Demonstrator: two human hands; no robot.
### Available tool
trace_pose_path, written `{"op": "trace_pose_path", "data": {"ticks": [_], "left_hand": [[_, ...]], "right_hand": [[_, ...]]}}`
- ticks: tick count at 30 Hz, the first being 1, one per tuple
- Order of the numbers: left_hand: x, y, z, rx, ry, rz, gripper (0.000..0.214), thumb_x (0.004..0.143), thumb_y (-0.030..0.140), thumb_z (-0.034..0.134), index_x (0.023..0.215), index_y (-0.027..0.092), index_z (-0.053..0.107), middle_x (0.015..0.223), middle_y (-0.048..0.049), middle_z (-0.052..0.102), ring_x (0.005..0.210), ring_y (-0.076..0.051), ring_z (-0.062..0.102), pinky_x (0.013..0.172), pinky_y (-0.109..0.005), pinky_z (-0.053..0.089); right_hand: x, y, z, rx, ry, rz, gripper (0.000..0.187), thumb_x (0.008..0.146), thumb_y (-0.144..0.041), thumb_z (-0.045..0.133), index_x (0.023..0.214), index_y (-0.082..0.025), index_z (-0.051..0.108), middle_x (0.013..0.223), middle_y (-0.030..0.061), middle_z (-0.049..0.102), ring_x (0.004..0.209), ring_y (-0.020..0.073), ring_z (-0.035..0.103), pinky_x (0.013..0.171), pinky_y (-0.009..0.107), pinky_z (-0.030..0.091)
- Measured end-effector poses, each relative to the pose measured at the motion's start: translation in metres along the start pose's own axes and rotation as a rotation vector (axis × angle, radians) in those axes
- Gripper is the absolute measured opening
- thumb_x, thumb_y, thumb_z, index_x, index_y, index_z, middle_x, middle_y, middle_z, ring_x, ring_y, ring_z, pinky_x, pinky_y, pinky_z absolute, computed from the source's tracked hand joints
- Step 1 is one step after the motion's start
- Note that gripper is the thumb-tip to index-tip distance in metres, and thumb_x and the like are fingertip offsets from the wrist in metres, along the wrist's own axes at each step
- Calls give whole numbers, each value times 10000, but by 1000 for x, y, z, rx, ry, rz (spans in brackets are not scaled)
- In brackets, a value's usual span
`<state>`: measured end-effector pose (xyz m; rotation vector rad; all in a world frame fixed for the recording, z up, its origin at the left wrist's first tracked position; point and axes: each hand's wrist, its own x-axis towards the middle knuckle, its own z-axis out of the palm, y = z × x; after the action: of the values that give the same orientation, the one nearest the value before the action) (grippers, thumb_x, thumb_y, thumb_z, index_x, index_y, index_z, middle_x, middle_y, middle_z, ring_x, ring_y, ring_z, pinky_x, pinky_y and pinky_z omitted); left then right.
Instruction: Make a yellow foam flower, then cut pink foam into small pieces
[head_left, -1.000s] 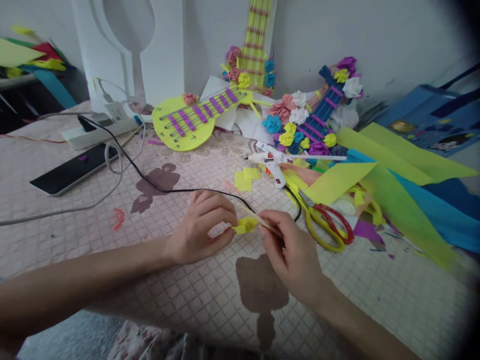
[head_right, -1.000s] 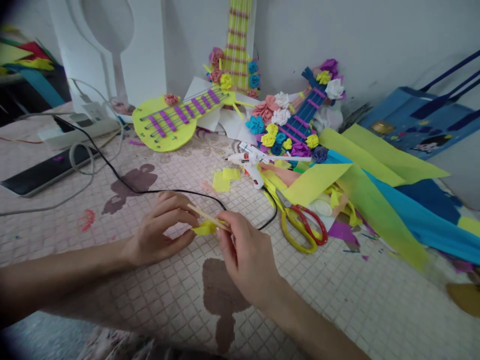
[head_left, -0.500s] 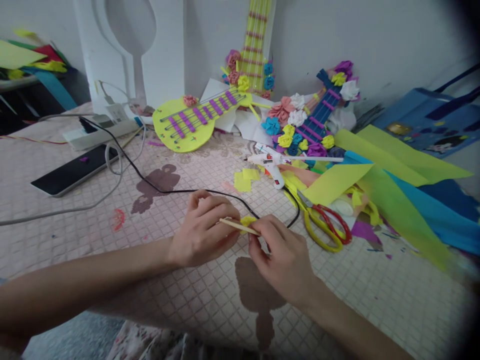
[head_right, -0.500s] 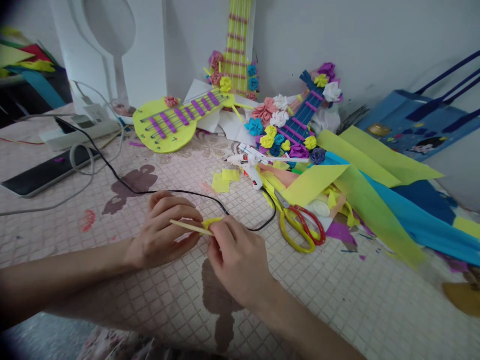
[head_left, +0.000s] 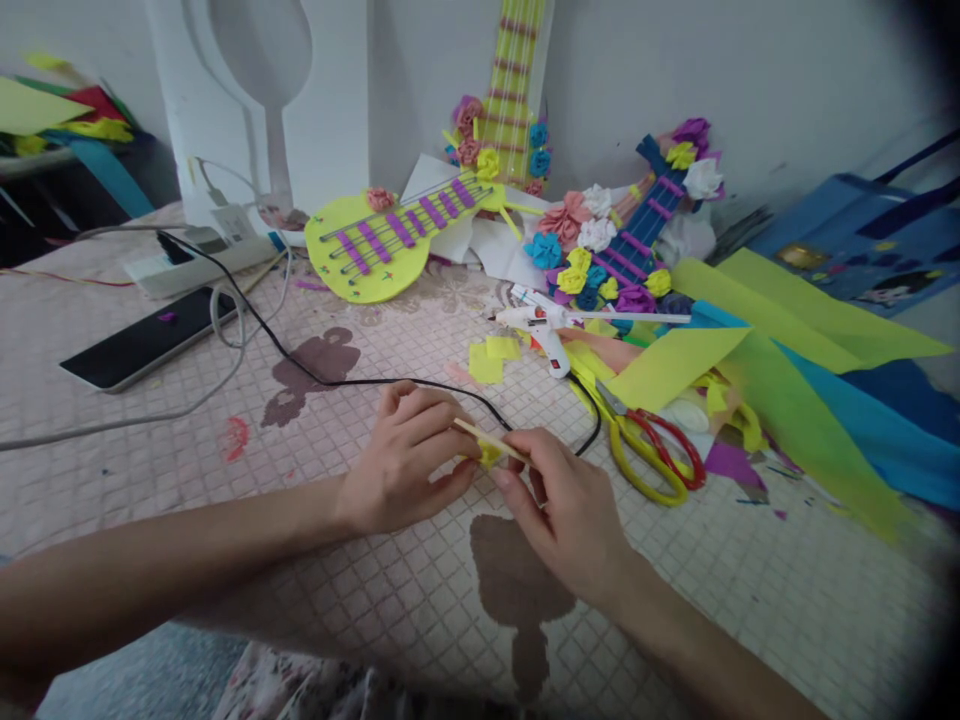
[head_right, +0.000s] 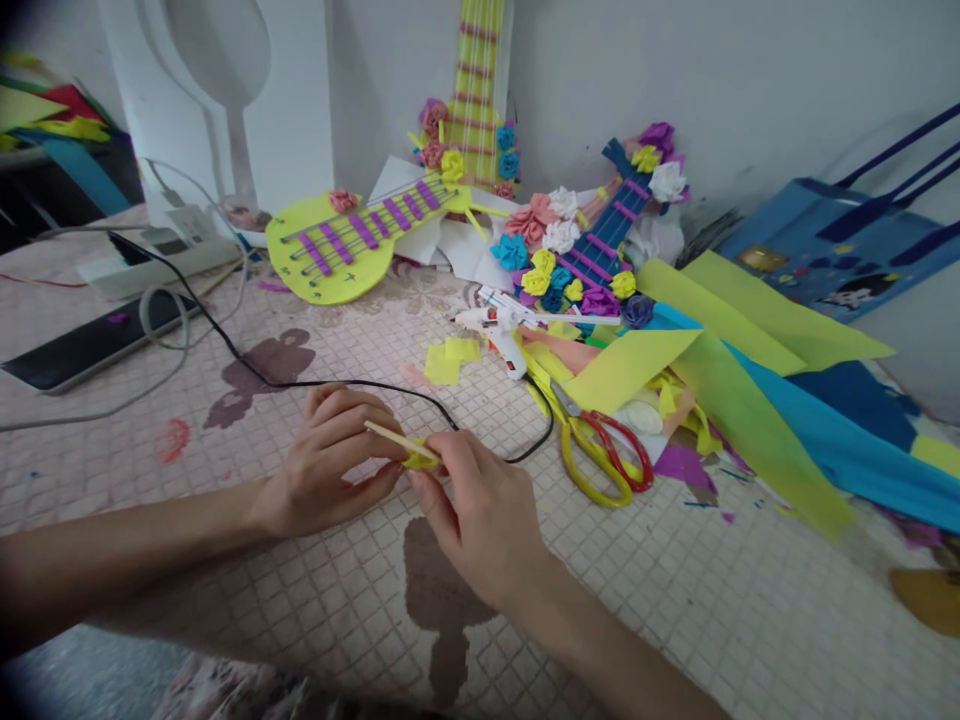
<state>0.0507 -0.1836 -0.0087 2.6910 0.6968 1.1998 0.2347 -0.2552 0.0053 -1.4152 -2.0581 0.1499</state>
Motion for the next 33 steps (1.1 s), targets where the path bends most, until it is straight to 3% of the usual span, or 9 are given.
{"op": "trace_pose_path", "data": {"ticks": [7,12,22,27,33], "left_hand": [[1,-1,-2,-92,-36,-90,49,794,167,622,779,209,600,833,6,657,856,-170,552,828,-376,351],[1,-3,0,-228,-35,-194,53,802,194,630,756,186,605,810,-11,639,840,-163,568,802,-349,397],[5,3,2,-385,15,-292,149,762,164,669,670,169,552,821,-38,646,812,-165,585,758,-347,454],[2,3,4,-458,42,-307,164,782,150,656,702,171,514,813,-25,655,760,-135,606,713,-308,471],[-3,-2,7,-331,58,-268,128,784,159,647,873,173,556,801,-23,628,761,-147,588,708,-312,469]], "right_hand": [[-2,8,-4,-52,-20,-40,177,945,-184,399,942,-169,575,829,57,606,744,157,589,654,266,477],[-3,9,-2,-50,14,-47,201,939,-154,401,1069,-162,554,891,78,638,811,173,617,723,303,519],[-3,0,-1,-67,6,-40,153,904,-107,429,971,-162,555,866,68,625,778,170,622,696,298,524],[-5,3,-2,-43,-47,-19,184,909,-103,407,988,-171,559,887,64,615,772,161,614,695,297,523],[-2,3,-3,-73,-39,-25,172,912,-129,411,967,-175,567,865,61,619,755,160,606,657,281,501]]}}
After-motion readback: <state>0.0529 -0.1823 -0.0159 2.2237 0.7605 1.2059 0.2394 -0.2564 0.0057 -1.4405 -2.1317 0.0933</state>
